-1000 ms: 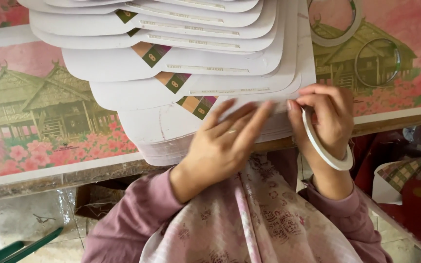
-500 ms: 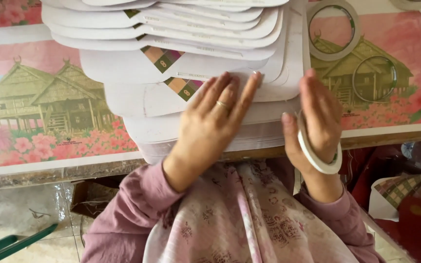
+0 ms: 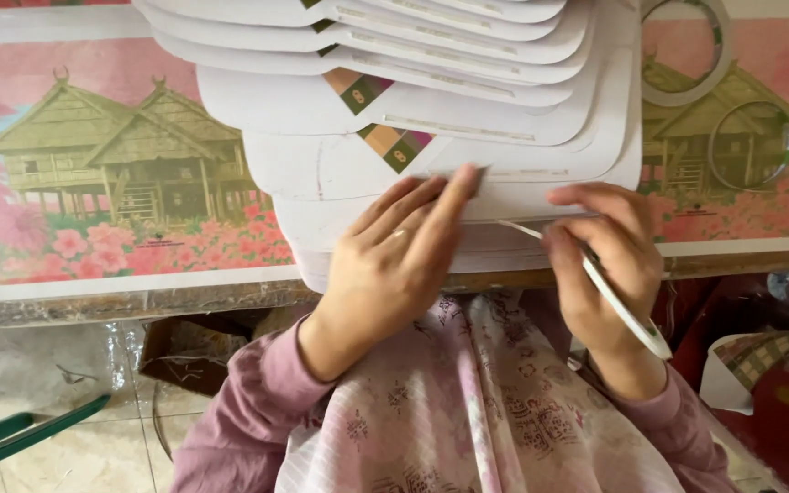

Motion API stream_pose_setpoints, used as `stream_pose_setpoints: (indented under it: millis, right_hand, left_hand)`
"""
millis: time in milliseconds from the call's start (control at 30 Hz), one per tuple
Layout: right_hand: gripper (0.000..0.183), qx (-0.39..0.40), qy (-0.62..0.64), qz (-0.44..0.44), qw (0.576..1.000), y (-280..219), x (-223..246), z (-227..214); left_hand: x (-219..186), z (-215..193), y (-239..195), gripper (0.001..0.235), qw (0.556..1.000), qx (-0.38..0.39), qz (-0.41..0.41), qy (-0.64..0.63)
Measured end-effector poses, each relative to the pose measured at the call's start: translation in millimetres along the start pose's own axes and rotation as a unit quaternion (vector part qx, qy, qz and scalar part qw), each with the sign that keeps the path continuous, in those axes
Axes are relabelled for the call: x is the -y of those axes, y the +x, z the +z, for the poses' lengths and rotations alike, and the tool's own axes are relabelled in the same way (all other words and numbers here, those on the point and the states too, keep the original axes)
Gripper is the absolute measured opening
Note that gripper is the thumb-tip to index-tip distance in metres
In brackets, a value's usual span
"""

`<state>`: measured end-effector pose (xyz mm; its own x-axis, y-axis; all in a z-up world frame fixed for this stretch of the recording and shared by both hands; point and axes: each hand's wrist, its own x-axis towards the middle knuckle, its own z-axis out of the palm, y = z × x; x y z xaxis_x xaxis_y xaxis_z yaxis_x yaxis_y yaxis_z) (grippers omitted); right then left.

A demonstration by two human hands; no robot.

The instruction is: The person applies a strip of white tape to the edge of a stack of white paper cutouts on a table. They smooth the tape down with their fingers and continue applying tape to additional sheets in the stack.

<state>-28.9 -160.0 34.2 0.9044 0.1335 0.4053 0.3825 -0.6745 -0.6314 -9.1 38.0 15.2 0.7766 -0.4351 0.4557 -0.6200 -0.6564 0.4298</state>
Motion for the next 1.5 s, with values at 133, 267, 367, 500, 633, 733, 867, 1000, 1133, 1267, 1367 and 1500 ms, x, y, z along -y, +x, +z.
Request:
stream_pose_setpoints:
  millis: [133,267,367,500,633,733,867,1000,1133,1267,1367,1500]
  right_hand:
    - [0.024,0.026,0.004,-0.025,0.999,12.8,9.4,17.4]
    - [0.026,0.040,-0.044,-0.087,0.994,16.9,6.1,20.1]
    - [0.006,-0.032,-0.113,-0.083,0.990,-8.4,-31.7,4.2]
    - [0.008,-0.049,-0.142,-0.035,0.988,-13.7,-39.9,-15.6]
    - [0.018,-0.047,-0.144,-0.028,0.988,-14.7,-47.9,-14.4]
    - [0.023,-0.029,-0.128,-0.020,0.991,-11.9,-52.3,-16.1]
    - [0.014,-0.007,-0.094,-0.019,0.995,-2.7,-39.9,-25.5]
    - [0.012,-0.137,-0.090,-0.051,0.985,-6.2,-48.4,-17.0]
    - [0.016,-0.045,-0.128,-0.129,0.982,2.9,-51.7,-6.0]
    - [0.029,0.010,-0.156,-0.121,0.980,2.1,-49.2,-13.5]
    - [0.019,-0.045,-0.143,-0.101,0.984,-4.6,-39.4,-8.8]
    - [0.013,-0.063,-0.094,-0.157,0.981,-17.7,-14.9,-2.4]
  left_hand:
    - [17.7,-5.1,-23.5,0.032,0.996,-0.026,0.065,-0.052]
    - [14.1,-4.2,-18.1,0.036,0.995,0.020,0.084,0.040]
    - [12.9,-2.1,-17.9,0.041,0.997,0.009,0.066,0.042]
    - [9.6,-3.0,-13.1,0.034,0.996,-0.007,0.082,0.043]
    - [-4.9,7.2,0.0,0.037,0.996,-0.007,0.084,-0.007]
    - [-21.1,31.0,16.2,0.044,0.992,0.031,0.101,-0.065]
    - [-33.3,56.6,34.7,0.062,0.987,-0.002,0.157,-0.028]
    - [-12.1,34.3,36.1,0.061,0.992,-0.029,0.118,0.033]
    - [18.1,29.6,34.8,0.069,0.998,-0.004,0.064,0.012]
    - [-4.1,38.2,18.8,0.056,0.987,0.095,0.054,0.116]
    - [-25.4,39.9,11.8,0.061,0.991,0.090,0.004,0.097]
    - [-23.1,62.0,10.7,0.087,0.950,0.215,0.039,0.224]
